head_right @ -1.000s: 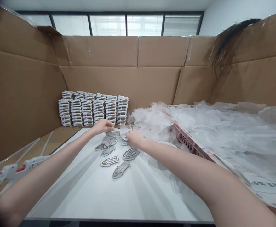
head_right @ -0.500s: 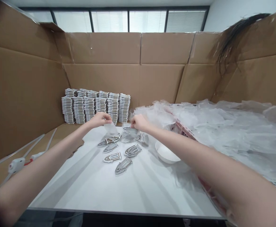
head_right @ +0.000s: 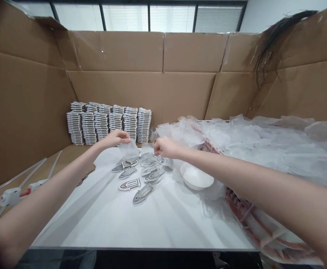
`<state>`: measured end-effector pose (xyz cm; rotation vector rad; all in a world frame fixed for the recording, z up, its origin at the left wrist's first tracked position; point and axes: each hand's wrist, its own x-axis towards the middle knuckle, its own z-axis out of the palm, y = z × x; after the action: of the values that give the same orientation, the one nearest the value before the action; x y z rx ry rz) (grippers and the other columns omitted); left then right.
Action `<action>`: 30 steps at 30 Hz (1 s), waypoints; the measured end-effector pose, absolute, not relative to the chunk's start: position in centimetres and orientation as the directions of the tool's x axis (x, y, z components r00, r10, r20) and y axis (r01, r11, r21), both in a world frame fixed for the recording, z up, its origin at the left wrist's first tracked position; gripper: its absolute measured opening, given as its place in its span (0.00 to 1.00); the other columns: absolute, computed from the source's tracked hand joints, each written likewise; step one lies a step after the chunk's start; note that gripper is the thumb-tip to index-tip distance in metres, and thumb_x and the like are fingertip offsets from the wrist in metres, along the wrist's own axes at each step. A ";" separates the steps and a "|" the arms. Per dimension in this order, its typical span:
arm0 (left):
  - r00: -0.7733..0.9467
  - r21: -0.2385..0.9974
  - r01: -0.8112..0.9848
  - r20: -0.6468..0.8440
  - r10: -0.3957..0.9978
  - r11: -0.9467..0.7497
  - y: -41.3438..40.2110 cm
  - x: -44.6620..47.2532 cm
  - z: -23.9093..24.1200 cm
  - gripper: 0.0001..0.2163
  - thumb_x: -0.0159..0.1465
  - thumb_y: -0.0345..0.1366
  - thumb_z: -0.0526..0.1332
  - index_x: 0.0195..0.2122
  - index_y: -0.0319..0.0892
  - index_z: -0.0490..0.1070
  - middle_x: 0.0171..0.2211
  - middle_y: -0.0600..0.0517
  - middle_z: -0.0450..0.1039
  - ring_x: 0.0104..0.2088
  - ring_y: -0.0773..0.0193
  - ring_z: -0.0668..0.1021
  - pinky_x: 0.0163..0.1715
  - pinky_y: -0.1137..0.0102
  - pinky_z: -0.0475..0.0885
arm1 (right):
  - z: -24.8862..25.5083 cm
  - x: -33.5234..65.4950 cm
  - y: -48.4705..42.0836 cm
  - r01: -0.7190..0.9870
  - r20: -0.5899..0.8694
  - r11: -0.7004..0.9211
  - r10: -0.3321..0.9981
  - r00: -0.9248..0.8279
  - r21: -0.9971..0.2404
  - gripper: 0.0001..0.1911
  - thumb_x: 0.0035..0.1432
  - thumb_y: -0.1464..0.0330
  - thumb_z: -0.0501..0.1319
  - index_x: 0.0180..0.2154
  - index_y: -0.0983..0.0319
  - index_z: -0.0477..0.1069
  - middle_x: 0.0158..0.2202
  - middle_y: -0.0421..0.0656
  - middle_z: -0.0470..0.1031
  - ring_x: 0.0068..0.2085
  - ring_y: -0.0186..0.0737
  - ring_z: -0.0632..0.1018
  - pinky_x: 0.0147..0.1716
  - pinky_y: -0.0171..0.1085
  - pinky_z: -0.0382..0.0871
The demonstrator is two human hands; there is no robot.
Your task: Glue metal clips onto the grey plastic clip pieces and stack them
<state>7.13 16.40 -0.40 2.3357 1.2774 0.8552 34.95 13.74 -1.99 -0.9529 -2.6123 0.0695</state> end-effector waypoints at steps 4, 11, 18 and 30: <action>0.453 0.572 0.617 0.304 0.838 -0.541 16.1 7.4 -0.8 0.10 0.53 0.42 0.63 0.25 0.40 0.74 0.24 0.53 0.74 0.28 0.63 0.74 0.29 0.71 0.66 | -4.9 34.4 13.3 0.580 0.225 0.812 0.579 -0.784 -0.069 0.08 0.51 0.69 0.67 0.36 0.62 0.79 0.36 0.45 0.76 0.35 0.38 0.73 0.33 0.33 0.60; 0.560 0.644 0.543 0.200 0.804 -0.539 15.0 8.0 -1.8 0.08 0.55 0.38 0.59 0.30 0.40 0.75 0.27 0.51 0.73 0.28 0.64 0.73 0.30 0.70 0.67 | -7.3 31.7 12.7 0.635 0.087 0.767 0.629 -0.773 0.092 0.11 0.53 0.63 0.66 0.37 0.62 0.78 0.38 0.47 0.79 0.38 0.43 0.76 0.33 0.34 0.60; 0.598 0.650 0.552 0.127 0.792 -0.522 13.9 8.9 -2.5 0.09 0.55 0.37 0.57 0.31 0.43 0.77 0.31 0.51 0.77 0.34 0.60 0.74 0.35 0.70 0.67 | -8.4 31.5 13.6 0.693 0.174 0.720 0.680 -0.712 0.019 0.09 0.53 0.77 0.58 0.30 0.62 0.76 0.32 0.44 0.80 0.33 0.38 0.76 0.28 0.34 0.54; 0.668 0.340 0.635 0.208 0.714 -0.694 12.5 12.5 -4.2 0.11 0.59 0.45 0.61 0.31 0.44 0.76 0.28 0.54 0.75 0.28 0.65 0.72 0.28 0.72 0.60 | -6.4 33.0 13.9 0.654 0.344 0.730 0.676 -0.651 -0.198 0.06 0.54 0.76 0.57 0.27 0.64 0.71 0.27 0.41 0.73 0.30 0.34 0.69 0.30 0.31 0.55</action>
<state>12.50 12.49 -4.18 2.6457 1.0884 0.4805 32.97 13.87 -6.36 -1.0229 -2.5377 0.0785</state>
